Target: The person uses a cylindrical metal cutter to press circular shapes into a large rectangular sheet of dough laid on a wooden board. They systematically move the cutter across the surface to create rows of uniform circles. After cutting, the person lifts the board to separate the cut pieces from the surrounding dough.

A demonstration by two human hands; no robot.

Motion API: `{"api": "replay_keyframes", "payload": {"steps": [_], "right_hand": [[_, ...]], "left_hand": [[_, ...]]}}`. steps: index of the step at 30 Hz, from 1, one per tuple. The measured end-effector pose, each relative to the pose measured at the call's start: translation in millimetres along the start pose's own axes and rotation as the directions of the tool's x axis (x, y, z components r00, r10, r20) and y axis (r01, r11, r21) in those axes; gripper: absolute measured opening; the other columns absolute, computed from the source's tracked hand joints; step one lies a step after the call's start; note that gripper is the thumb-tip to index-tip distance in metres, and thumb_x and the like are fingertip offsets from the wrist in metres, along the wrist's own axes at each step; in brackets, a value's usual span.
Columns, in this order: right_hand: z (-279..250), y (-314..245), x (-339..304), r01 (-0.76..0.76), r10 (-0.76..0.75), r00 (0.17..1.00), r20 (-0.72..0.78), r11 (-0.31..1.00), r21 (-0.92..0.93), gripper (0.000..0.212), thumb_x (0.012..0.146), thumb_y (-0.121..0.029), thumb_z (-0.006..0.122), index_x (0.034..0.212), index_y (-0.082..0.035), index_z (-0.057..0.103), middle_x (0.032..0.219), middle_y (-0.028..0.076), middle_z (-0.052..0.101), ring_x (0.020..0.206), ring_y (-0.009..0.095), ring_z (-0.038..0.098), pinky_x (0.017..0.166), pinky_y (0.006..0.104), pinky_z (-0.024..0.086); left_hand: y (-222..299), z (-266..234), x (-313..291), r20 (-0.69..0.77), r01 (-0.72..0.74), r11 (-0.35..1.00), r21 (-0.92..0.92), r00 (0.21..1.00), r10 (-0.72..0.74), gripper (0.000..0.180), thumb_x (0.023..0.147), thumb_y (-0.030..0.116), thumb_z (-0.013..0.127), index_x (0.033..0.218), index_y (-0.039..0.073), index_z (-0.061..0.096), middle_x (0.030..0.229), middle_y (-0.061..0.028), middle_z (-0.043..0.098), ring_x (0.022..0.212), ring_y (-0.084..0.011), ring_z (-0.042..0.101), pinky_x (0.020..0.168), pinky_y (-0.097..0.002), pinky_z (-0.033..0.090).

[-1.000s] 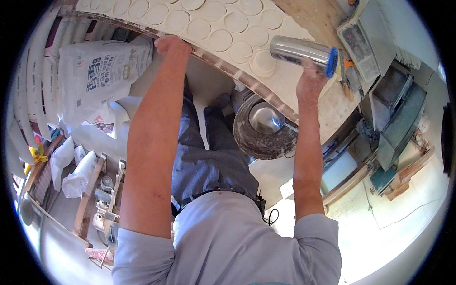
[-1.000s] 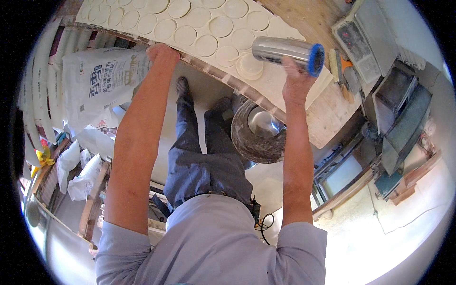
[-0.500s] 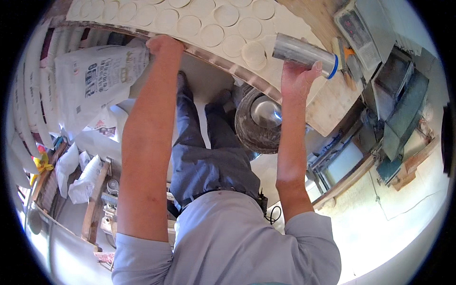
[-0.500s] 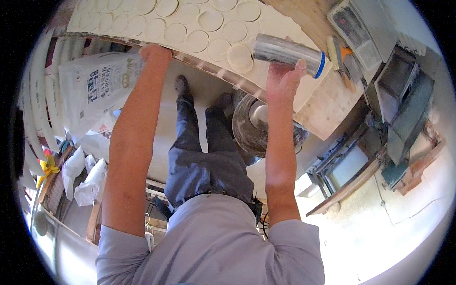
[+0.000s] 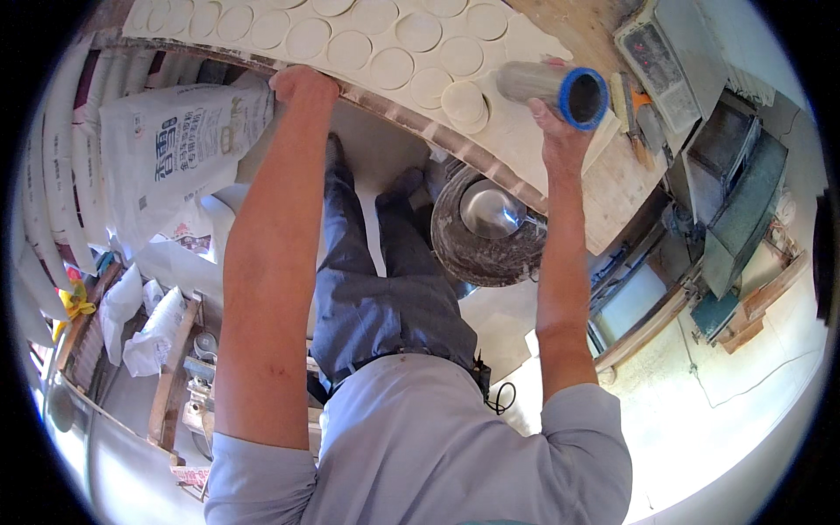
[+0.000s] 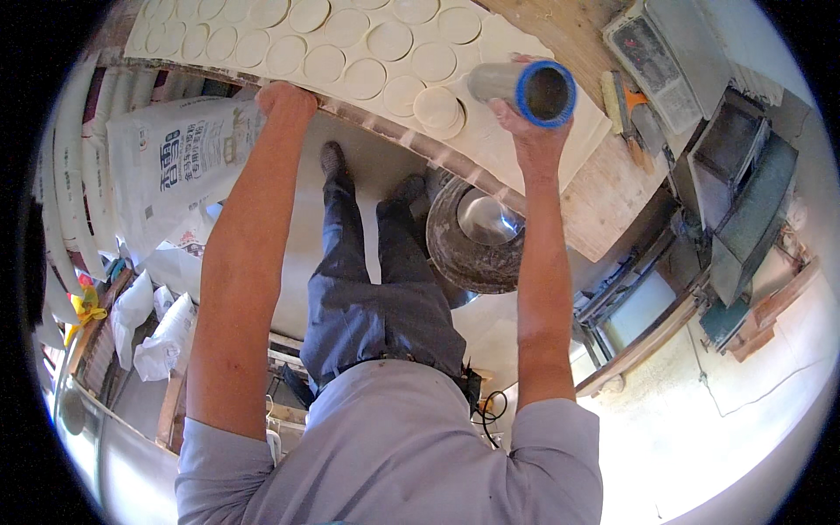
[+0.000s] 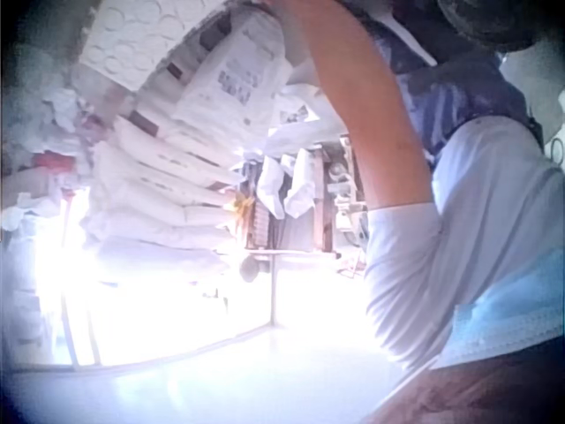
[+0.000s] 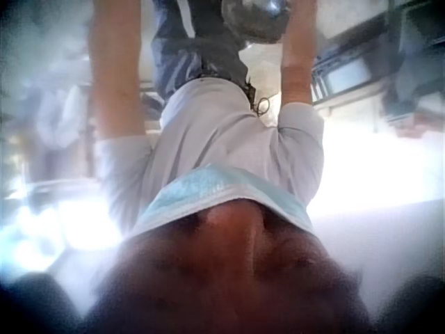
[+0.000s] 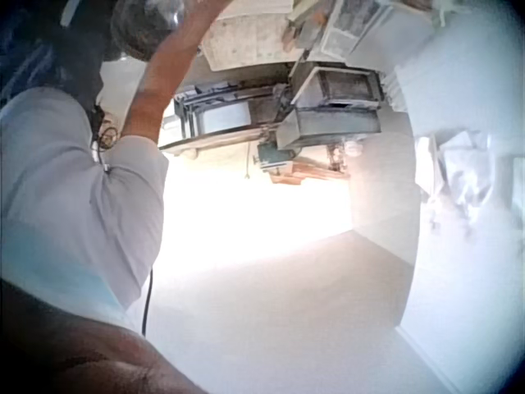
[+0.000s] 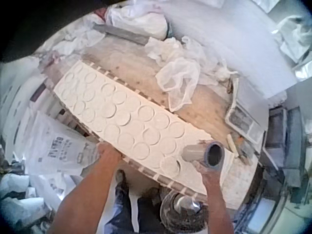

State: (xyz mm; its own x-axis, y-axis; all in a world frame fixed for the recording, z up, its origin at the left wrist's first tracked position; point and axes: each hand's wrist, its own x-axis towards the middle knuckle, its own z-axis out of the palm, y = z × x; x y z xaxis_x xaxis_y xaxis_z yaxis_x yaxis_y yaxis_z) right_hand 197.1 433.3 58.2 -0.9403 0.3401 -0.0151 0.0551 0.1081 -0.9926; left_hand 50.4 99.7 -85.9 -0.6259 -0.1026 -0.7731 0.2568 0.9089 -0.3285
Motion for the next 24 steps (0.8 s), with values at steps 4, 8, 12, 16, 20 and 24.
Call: {"api": "replay_keyframes", "payload": {"steps": [4,8,12,16,20,24], "right_hand": [[9,0,8,0.061,-0.058,0.995,0.08,0.997,-0.045,0.062,0.07,0.0,0.091,0.126,-0.003,0.065,0.127,0.005,0.069,0.112,0.013,0.063,0.101,0.0316,0.052],[18,-10,5,-0.054,0.064,0.994,0.086,0.992,-0.113,0.062,0.07,-0.003,0.093,0.126,-0.003,0.065,0.123,0.004,0.071,0.108,0.012,0.064,0.098,0.0302,0.053],[23,-6,5,-0.076,0.086,0.993,0.086,0.991,-0.113,0.063,0.071,-0.005,0.094,0.127,-0.003,0.065,0.121,0.003,0.071,0.104,0.011,0.064,0.095,0.0297,0.054],[14,3,8,0.023,0.003,0.994,0.111,0.973,-0.231,0.065,0.072,-0.01,0.095,0.128,-0.002,0.063,0.119,0.002,0.071,0.101,0.012,0.064,0.095,0.0293,0.053],[23,-31,-5,0.008,0.006,0.999,0.033,0.91,-0.415,0.069,0.069,-0.012,0.095,0.13,-0.004,0.063,0.131,0.007,0.064,0.116,0.019,0.062,0.1,0.0352,0.053],[51,-106,9,0.429,-0.214,0.903,0.372,0.472,-0.77,0.064,0.071,-0.02,0.089,0.13,-0.013,0.066,0.144,0.011,0.054,0.131,0.029,0.055,0.102,0.0421,0.052]], "left_hand": [[1,-12,-10,-0.004,-0.038,0.999,-0.021,0.999,0.038,0.043,0.107,0.036,0.036,0.125,0.017,0.07,0.125,-0.0001,0.072,0.113,-0.0179,0.067,0.091,-0.0348,0.055],[3,14,18,0.043,0.013,1.0,0.005,0.999,-0.013,0.04,0.105,0.036,0.04,0.125,0.019,0.07,0.126,0.0031,0.072,0.114,-0.0142,0.066,0.092,-0.0334,0.053],[0,34,41,0.125,0.038,0.999,0.003,0.991,-0.038,0.037,0.104,0.037,0.044,0.125,0.022,0.07,0.126,0.0063,0.071,0.114,-0.0106,0.064,0.092,-0.032,0.051],[12,14,16,0.034,0.007,1.0,0.007,0.999,-0.007,0.034,0.103,0.036,0.047,0.124,0.023,0.071,0.126,0.0075,0.07,0.115,-0.0091,0.064,0.093,-0.0314,0.05],[-1,7,11,0.105,0.082,0.996,-0.016,0.991,-0.08,0.04,0.101,0.044,0.053,0.137,0.032,0.066,0.139,0.0066,0.066,0.124,-0.0119,0.063,0.095,-0.0369,0.053],[-7,18,15,0.074,0.094,0.996,-0.006,0.993,-0.093,0.045,0.1,0.05,0.055,0.142,0.037,0.064,0.141,0.0068,0.066,0.124,-0.0135,0.064,0.094,-0.0387,0.053]]}}
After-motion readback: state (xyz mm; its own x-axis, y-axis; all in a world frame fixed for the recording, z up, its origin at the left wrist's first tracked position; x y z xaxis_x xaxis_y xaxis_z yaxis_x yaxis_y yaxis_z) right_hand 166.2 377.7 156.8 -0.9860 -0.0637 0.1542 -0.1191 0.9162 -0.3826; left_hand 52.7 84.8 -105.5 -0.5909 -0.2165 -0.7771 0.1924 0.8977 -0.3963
